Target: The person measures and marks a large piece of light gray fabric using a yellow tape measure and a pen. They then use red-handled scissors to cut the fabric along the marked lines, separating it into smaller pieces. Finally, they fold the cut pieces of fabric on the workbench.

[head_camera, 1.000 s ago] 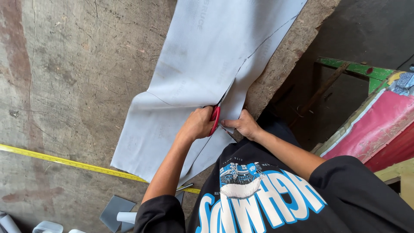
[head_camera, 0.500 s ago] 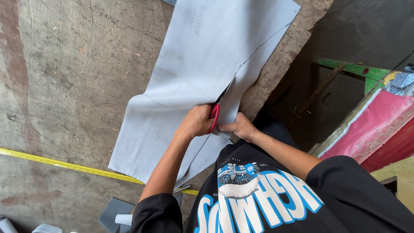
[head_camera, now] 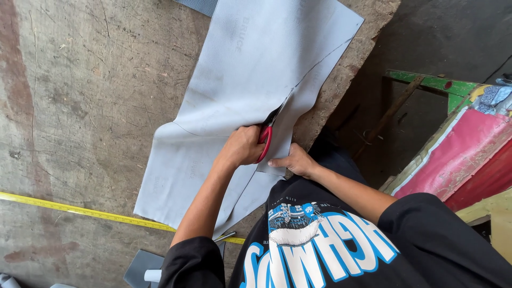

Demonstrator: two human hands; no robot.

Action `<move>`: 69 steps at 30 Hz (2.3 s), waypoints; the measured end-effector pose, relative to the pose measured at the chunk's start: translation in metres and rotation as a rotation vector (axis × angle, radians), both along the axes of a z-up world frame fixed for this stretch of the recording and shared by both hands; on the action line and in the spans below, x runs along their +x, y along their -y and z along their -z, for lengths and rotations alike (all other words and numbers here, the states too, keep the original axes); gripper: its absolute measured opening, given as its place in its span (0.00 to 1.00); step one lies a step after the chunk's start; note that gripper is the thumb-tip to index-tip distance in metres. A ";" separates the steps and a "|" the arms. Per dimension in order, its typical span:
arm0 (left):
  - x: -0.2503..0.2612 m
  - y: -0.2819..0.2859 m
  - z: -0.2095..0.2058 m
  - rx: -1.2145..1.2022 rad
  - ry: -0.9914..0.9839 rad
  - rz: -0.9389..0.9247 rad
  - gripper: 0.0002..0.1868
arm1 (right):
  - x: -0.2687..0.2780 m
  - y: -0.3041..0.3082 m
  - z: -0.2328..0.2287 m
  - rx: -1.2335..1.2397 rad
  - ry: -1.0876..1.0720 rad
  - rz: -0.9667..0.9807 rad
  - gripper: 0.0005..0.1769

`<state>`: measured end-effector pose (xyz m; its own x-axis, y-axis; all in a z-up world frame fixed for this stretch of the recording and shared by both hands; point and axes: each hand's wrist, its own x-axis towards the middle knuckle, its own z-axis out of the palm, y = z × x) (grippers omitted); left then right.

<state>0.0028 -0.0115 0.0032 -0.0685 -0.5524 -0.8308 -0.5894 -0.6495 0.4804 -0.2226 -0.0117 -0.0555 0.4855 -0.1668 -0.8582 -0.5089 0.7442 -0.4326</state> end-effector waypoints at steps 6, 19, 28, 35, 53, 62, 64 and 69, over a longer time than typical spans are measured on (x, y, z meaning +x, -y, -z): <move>0.000 0.011 -0.004 -0.049 0.010 0.047 0.10 | 0.002 0.007 -0.008 -0.005 -0.025 -0.038 0.20; 0.007 0.028 -0.008 -0.072 0.074 0.225 0.10 | -0.020 0.021 -0.021 0.003 -0.072 -0.092 0.18; 0.013 0.024 -0.004 -0.016 -0.004 0.280 0.12 | -0.030 0.093 -0.059 -0.672 -0.171 0.344 0.55; 0.012 0.025 0.014 0.007 -0.120 0.212 0.15 | -0.031 0.110 -0.016 -0.310 0.130 0.860 0.55; -0.012 0.061 0.017 0.048 -0.191 0.258 0.17 | -0.046 0.129 0.012 -0.749 0.103 0.520 0.51; -0.012 0.062 0.027 -0.011 -0.163 0.326 0.15 | -0.055 0.149 0.010 -0.698 0.122 0.602 0.49; -0.016 0.068 0.024 -0.013 -0.162 0.317 0.15 | -0.055 0.152 0.009 -0.690 0.134 0.643 0.47; -0.031 0.083 0.020 -0.055 -0.181 0.304 0.14 | -0.062 0.161 -0.005 -0.746 0.153 0.564 0.52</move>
